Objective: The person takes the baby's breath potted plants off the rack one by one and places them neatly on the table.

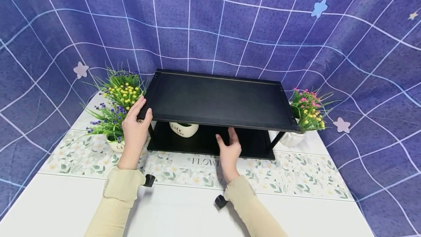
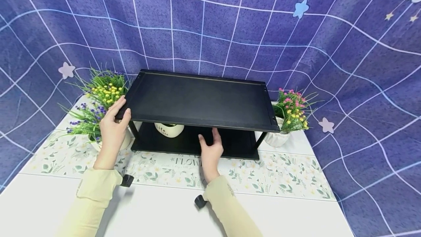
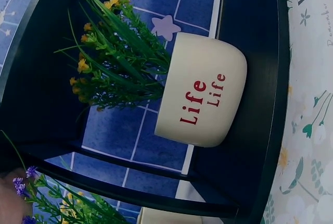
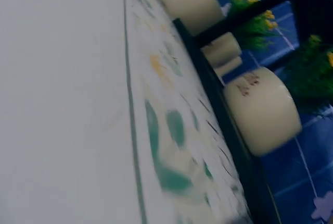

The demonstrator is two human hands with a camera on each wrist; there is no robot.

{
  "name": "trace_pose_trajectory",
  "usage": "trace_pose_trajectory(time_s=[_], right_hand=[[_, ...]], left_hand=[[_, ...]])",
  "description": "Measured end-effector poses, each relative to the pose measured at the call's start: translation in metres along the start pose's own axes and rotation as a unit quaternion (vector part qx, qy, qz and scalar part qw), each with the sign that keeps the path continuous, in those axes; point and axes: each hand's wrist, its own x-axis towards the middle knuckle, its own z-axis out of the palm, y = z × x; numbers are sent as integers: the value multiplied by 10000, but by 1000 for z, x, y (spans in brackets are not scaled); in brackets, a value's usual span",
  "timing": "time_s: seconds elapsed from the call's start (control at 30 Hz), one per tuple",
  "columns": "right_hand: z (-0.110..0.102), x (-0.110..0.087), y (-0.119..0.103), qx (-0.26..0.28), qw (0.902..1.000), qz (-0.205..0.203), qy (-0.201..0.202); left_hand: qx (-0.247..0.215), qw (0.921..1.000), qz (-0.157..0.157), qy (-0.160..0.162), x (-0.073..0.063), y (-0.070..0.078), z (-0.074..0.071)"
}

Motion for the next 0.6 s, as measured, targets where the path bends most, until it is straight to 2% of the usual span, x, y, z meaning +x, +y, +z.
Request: trace_pose_trajectory(time_s=[0.2,0.37,0.6], right_hand=[[35,-3,8,-594,9967,-157,-531],[55,-1,13,-1007,9905,-211,-910],[75,4,15,-960,9863,-204,-1325]], left_hand=[[2,10000,33,35,0,1,1],[-26,10000,7,-4,-1,3,0],[-38,10000,32,41,-1,2,0]])
